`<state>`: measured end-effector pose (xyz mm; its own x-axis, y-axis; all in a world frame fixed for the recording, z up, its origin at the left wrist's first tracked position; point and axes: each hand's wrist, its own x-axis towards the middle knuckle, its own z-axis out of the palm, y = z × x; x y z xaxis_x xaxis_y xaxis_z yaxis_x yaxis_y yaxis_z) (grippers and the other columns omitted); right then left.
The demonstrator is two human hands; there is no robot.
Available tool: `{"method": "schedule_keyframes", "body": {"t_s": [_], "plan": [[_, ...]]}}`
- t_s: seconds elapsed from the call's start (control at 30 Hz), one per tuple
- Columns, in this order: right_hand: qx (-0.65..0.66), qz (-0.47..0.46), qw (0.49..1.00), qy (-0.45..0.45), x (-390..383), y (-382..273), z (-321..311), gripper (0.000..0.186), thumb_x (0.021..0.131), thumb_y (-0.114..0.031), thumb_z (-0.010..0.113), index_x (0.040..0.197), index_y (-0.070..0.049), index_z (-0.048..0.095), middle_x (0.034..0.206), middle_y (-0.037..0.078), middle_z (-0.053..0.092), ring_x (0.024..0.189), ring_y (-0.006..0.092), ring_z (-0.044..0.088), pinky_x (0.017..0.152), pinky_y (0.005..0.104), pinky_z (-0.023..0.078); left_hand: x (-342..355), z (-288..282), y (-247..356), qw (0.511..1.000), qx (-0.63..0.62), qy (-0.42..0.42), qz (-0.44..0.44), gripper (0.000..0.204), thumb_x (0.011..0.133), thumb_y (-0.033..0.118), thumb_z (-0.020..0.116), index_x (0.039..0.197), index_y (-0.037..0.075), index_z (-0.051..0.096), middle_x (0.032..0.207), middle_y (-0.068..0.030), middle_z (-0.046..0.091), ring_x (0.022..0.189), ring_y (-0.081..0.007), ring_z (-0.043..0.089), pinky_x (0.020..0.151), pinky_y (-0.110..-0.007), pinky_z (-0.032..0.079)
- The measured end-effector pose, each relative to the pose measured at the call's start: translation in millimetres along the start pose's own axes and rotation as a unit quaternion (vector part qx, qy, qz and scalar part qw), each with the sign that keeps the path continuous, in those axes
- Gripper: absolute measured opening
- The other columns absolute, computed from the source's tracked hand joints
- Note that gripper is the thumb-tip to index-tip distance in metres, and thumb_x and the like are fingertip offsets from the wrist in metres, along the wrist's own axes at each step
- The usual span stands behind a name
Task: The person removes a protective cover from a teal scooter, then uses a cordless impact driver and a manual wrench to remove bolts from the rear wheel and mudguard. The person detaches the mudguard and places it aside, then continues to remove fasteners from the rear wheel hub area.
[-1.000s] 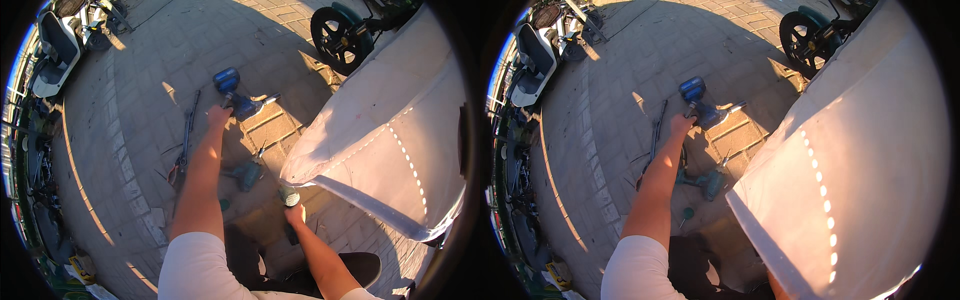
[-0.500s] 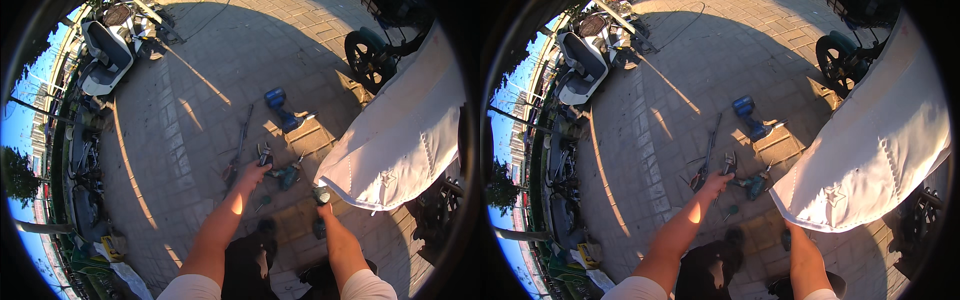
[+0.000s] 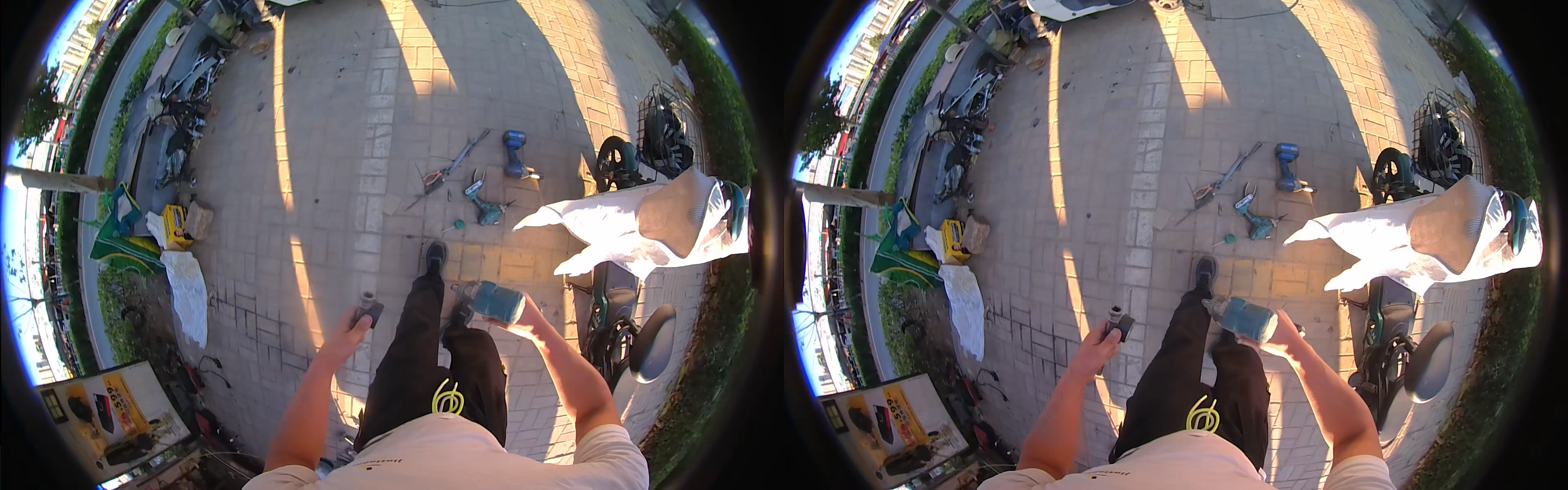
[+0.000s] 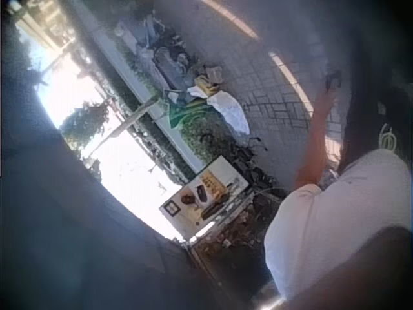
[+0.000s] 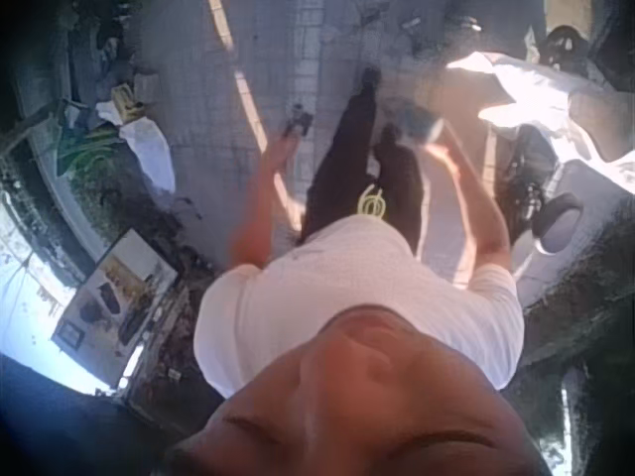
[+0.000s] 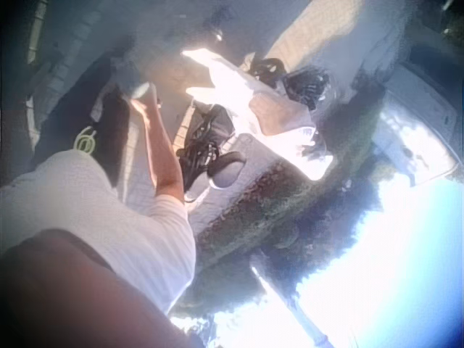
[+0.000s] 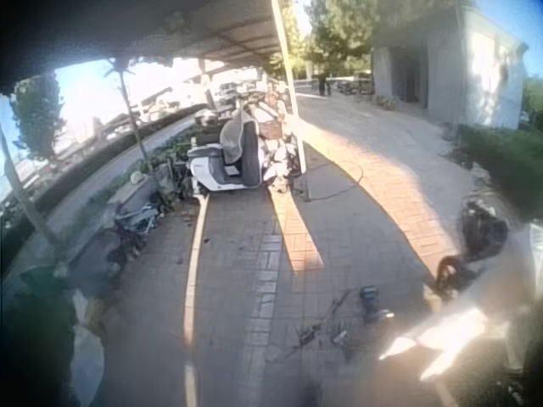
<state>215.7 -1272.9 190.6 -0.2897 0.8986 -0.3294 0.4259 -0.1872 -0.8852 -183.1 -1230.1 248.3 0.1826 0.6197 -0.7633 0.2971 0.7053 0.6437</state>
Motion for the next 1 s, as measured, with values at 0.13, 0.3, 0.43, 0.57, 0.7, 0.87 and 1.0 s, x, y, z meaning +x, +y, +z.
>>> {"method": "schedule_keyframes", "body": {"t_s": [0.13, 0.3, 0.43, 0.57, 0.7, 0.87, 1.0], "plan": [[0.090, -0.147, 0.969, -0.177, 25, -176, 31, 0.035, 0.073, -0.021, 0.079, 0.102, -0.006, 0.066, 0.093, 0.008, 0.069, 0.081, 0.0229, 0.065, 0.075, 0.0324, 0.050, -148, -43, -6, 0.961, 0.120, 0.167, 0.187, 0.023, 0.085, 0.019, 0.065, 0.100, 0.003, 0.056, 0.087, -0.0079, 0.055, 0.075, -0.0210, 0.059, 0.067, -0.031, 0.047], [0.055, -0.209, 0.907, -0.362, 58, -343, 134, 0.037, 0.073, -0.025, 0.079, 0.105, -0.010, 0.066, 0.099, 0.006, 0.068, 0.088, 0.0255, 0.064, 0.080, 0.0341, 0.049, -263, -115, -43, 0.887, 0.158, 0.317, 0.297, 0.034, 0.081, 0.027, 0.071, 0.101, 0.005, 0.055, 0.090, -0.0073, 0.053, 0.072, -0.0221, 0.055, 0.063, -0.032, 0.045], [-0.111, -0.354, 0.821, -0.433, 76, -423, 265, 0.036, 0.074, -0.024, 0.078, 0.106, -0.012, 0.066, 0.103, 0.006, 0.067, 0.091, 0.0268, 0.063, 0.082, 0.0348, 0.049, -331, -179, -113, 0.846, 0.197, 0.417, 0.267, 0.031, 0.079, 0.023, 0.072, 0.101, 0.006, 0.057, 0.094, -0.0111, 0.055, 0.072, -0.0305, 0.058, 0.062, -0.036, 0.048], [-0.155, -0.393, 0.738, -0.526, 100, -467, 430, 0.039, 0.073, -0.023, 0.079, 0.109, -0.012, 0.065, 0.104, 0.007, 0.066, 0.094, 0.0264, 0.063, 0.083, 0.0351, 0.049, -402, -252, -193, 0.845, 0.168, 0.473, 0.183, 0.032, 0.079, 0.022, 0.072, 0.103, 0.007, 0.056, 0.094, -0.0113, 0.055, 0.071, -0.0326, 0.059, 0.061, -0.037, 0.048], [-0.121, -0.396, 0.693, -0.591, 114, -520, 554, 0.043, 0.069, -0.020, 0.082, 0.107, -0.010, 0.065, 0.105, 0.009, 0.066, 0.094, 0.0276, 0.063, 0.082, 0.0355, 0.049, -475, -320, -244, 0.874, 0.116, 0.459, 0.107, 0.031, 0.081, 0.024, 0.069, 0.103, 0.007, 0.056, 0.093, -0.0107, 0.054, 0.078, -0.0331, 0.059, 0.065, -0.040, 0.047], [-0.231, -0.404, 0.553, -0.691, 140, -602, 709, 0.039, 0.062, -0.016, 0.078, 0.096, -0.003, 0.064, 0.084, 0.012, 0.066, 0.071, 0.0331, 0.063, 0.063, 0.0362, 0.051, -537, -396, -317, 0.910, 0.090, 0.397, 0.078, 0.032, 0.086, 0.033, 0.063, 0.100, 0.005, 0.055, 0.090, -0.0118, 0.053, 0.082, -0.0345, 0.054, 0.068, -0.040, 0.043], [-0.201, -0.551, 0.430, -0.687, 147, -647, 837, 0.040, 0.064, -0.021, 0.074, 0.100, -0.006, 0.065, 0.084, 0.012, 0.065, 0.074, 0.0341, 0.062, 0.062, 0.0384, 0.050, -547, -453, -372, 0.935, -0.030, 0.340, 0.096, 0.032, 0.092, 0.034, 0.057, 0.104, 0.004, 0.056, 0.091, -0.0124, 0.054, 0.086, -0.0304, 0.055, 0.074, -0.037, 0.044]]}}
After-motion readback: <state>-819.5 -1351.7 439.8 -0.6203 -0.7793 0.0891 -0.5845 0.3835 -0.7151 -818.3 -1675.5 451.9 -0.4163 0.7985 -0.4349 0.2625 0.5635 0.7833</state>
